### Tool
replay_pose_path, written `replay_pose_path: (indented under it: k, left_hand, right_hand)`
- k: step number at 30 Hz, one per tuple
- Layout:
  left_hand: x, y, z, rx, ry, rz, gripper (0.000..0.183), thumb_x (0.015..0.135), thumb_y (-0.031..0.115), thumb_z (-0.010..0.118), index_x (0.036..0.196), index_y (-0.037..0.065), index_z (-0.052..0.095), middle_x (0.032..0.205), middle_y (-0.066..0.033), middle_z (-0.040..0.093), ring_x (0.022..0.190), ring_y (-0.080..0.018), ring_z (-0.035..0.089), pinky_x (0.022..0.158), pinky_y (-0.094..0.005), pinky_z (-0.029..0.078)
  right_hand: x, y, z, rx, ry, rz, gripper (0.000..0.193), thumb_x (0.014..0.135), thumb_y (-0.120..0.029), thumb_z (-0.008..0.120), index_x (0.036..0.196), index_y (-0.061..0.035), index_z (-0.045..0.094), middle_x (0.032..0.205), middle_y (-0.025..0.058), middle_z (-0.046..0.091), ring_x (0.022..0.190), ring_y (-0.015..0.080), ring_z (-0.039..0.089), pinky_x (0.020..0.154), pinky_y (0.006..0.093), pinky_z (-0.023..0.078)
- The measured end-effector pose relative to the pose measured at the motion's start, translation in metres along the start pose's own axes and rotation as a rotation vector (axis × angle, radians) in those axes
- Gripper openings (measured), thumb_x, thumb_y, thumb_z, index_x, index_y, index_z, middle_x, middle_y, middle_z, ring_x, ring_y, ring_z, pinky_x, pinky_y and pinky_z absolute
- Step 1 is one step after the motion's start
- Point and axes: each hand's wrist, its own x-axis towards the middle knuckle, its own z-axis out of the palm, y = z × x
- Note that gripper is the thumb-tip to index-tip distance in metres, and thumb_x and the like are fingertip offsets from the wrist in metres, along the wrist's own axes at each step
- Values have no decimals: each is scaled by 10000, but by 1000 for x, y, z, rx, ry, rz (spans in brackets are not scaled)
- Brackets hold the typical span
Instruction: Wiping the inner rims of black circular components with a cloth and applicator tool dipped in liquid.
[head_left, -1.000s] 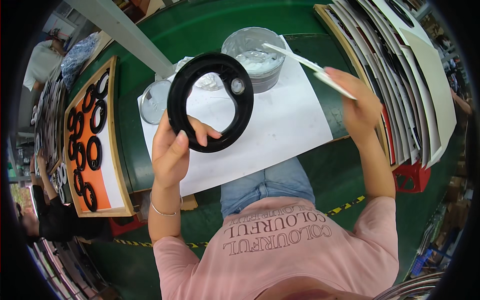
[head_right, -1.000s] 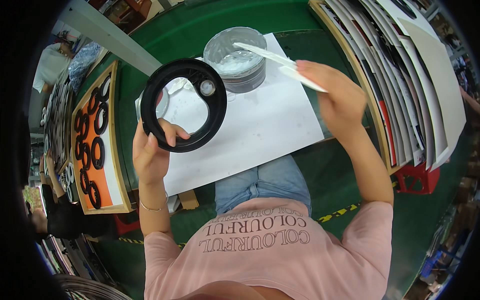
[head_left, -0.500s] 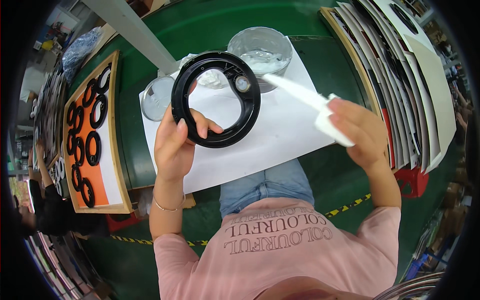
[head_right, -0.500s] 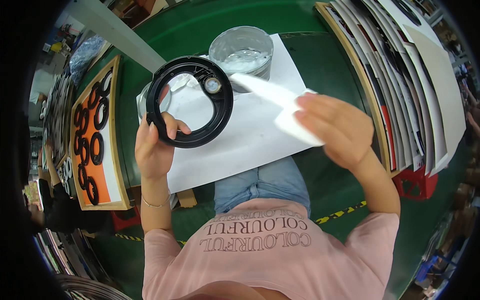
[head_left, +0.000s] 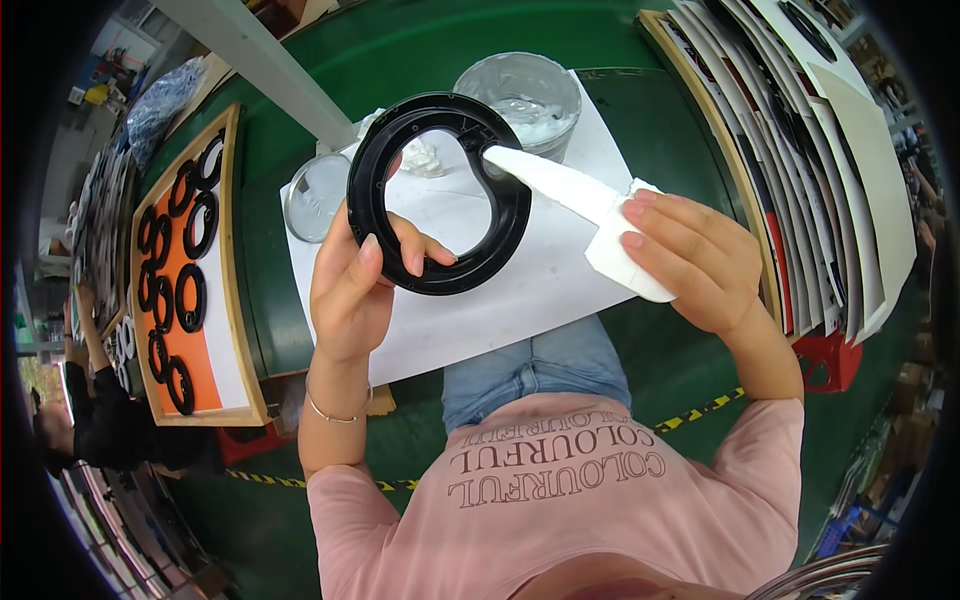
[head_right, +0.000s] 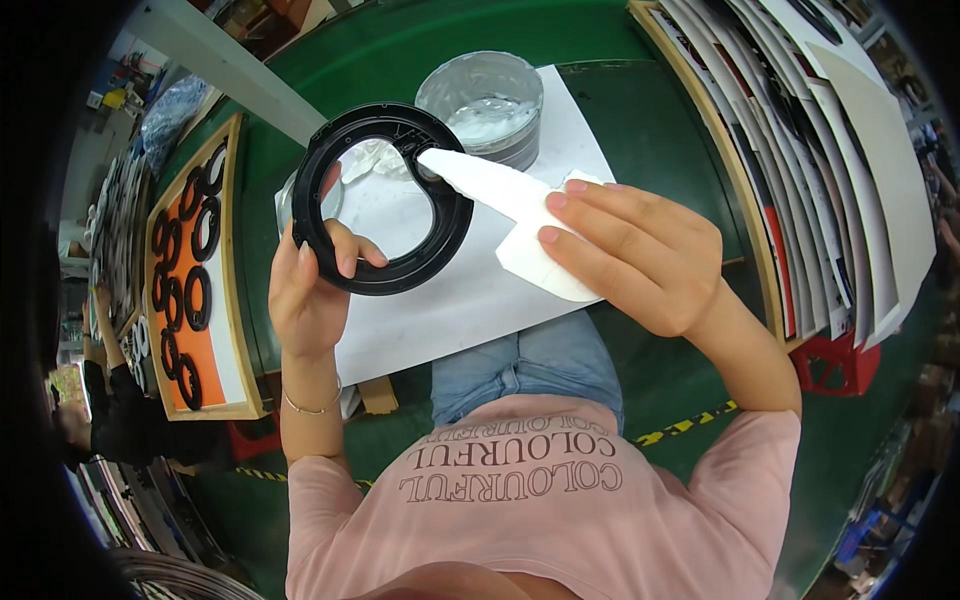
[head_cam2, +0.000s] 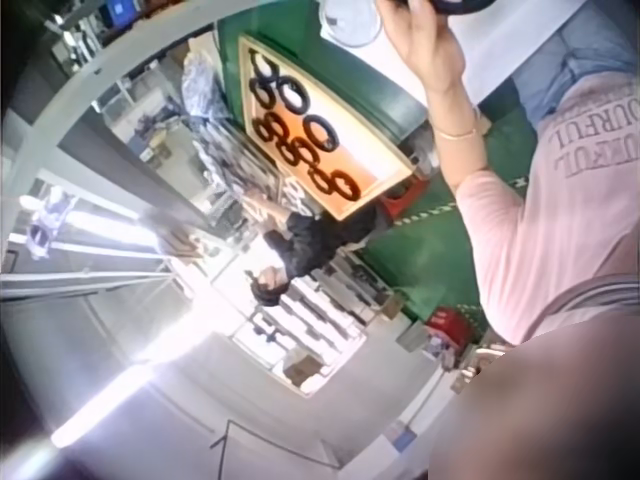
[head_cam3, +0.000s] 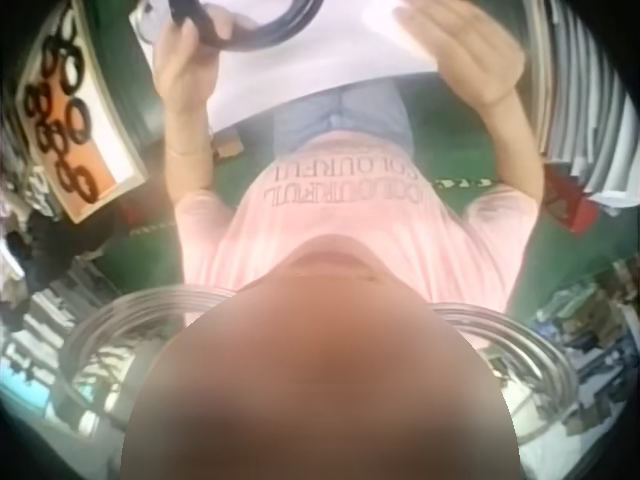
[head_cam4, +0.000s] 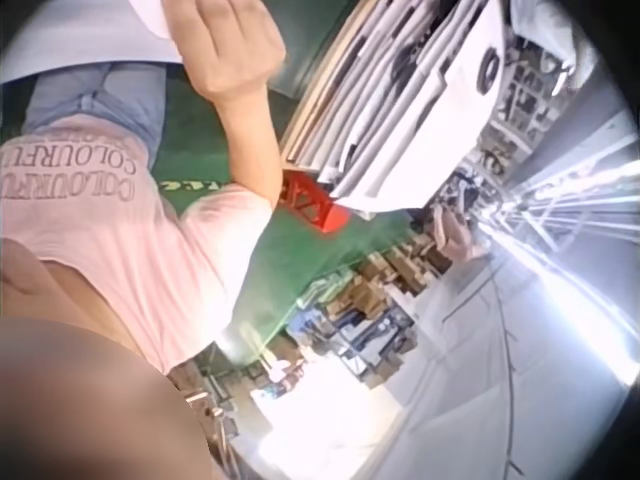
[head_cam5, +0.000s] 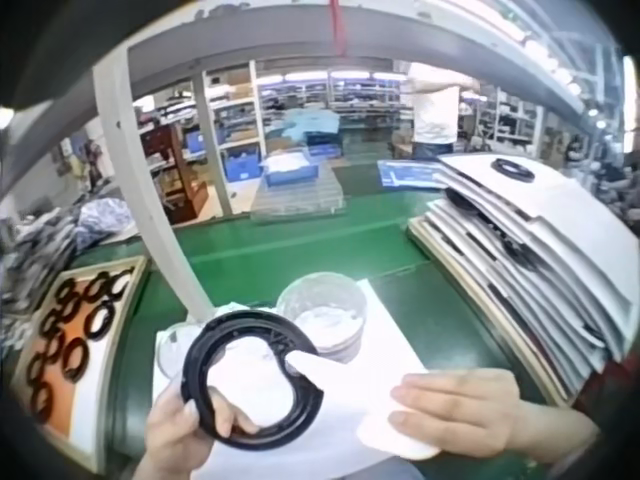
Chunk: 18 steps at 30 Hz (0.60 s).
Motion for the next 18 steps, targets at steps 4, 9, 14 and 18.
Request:
replay_pose_path:
  k: [4,9,14,18]
  left_hand:
    - [2,1,0,3,-18,6,648,865,333,450,1283,-112,233,660,-53,463,704,-216,557,703,-292,445]
    - [1,0,0,24,-9,3,652,863,332,455,1285,-111,230,657,-53,462,711,-216,560,701,-289,448]
    - [-1,0,-2,41,-54,31,663,859,337,465,1286,-110,225,663,-55,472,719,-221,566,708,-291,452]
    - [0,-2,-2,61,-68,35,672,857,331,470,1289,-113,210,668,-59,479,728,-228,569,715,-291,453]
  right_hand:
    - [-1,-1,-2,-5,-13,-34,217,684,-83,639,891,-35,596,909,127,629,817,281,630,689,328,528]
    - [-3,1,-7,-22,-25,-34,211,681,-89,644,880,-39,599,903,123,632,819,281,630,688,325,528]
    - [-10,6,-5,4,2,14,200,688,-81,635,878,-29,599,891,128,634,812,285,633,681,327,530]
    - [-14,6,-1,82,24,48,198,694,-56,618,886,-15,597,876,136,635,789,290,637,666,321,528]
